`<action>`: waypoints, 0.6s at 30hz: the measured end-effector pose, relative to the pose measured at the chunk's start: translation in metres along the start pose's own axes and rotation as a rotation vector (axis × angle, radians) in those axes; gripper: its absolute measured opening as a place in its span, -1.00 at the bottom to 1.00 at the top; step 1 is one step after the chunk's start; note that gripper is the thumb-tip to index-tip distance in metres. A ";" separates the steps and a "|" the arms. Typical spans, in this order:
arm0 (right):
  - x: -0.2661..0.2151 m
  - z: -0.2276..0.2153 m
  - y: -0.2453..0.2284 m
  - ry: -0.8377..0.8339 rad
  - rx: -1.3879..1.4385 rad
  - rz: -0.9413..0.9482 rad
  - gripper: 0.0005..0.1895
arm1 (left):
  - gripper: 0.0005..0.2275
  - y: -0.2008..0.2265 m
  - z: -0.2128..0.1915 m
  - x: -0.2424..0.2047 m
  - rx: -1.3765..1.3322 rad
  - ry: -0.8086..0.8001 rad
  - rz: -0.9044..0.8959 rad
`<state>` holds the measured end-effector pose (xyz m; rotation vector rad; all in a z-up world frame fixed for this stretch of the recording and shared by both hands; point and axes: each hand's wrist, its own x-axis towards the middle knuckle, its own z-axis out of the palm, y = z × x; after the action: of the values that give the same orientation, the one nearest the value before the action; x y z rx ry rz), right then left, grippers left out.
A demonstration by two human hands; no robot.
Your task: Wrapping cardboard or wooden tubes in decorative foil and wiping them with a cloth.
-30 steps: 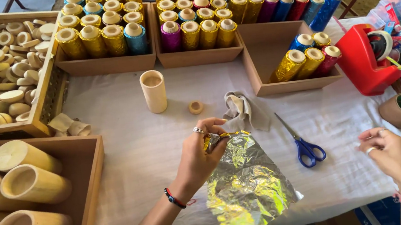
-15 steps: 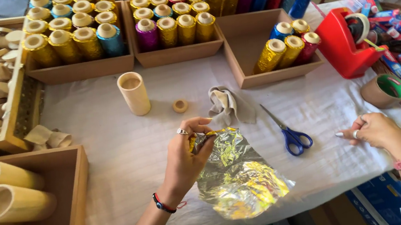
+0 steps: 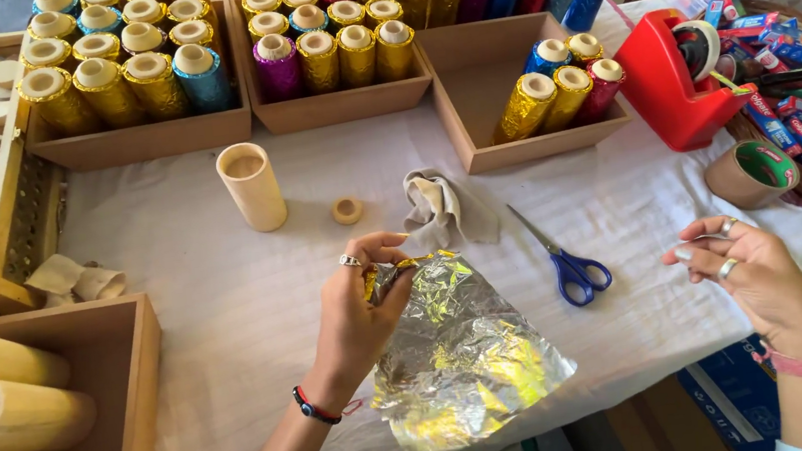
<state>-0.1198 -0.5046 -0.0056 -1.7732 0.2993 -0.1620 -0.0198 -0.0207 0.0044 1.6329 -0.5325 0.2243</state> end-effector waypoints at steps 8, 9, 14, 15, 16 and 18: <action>-0.070 0.087 -0.060 0.012 -0.106 -0.354 -0.70 | -0.67 -0.001 0.000 0.000 0.038 0.007 0.011; -0.086 0.115 -0.083 -0.069 -0.070 -0.583 -0.64 | -0.66 -0.002 0.000 -0.001 0.025 0.011 -0.012; -0.098 -0.044 0.279 -0.653 0.112 -0.325 -0.58 | -0.66 0.001 -0.003 0.000 0.025 0.024 0.024; -0.108 -0.067 0.322 -0.649 0.097 -0.339 -0.58 | -0.66 0.001 -0.003 0.001 0.018 0.031 0.026; -0.110 -0.076 0.346 -0.645 0.083 -0.352 -0.58 | -0.66 0.001 -0.002 0.001 0.020 0.035 0.029; -0.115 -0.090 0.387 -0.640 0.061 -0.372 -0.59 | -0.68 0.002 -0.004 -0.001 0.021 0.043 0.042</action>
<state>-0.2983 -0.6327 -0.3557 -1.7086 -0.4919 0.1353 -0.0208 -0.0167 0.0060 1.6352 -0.5338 0.2963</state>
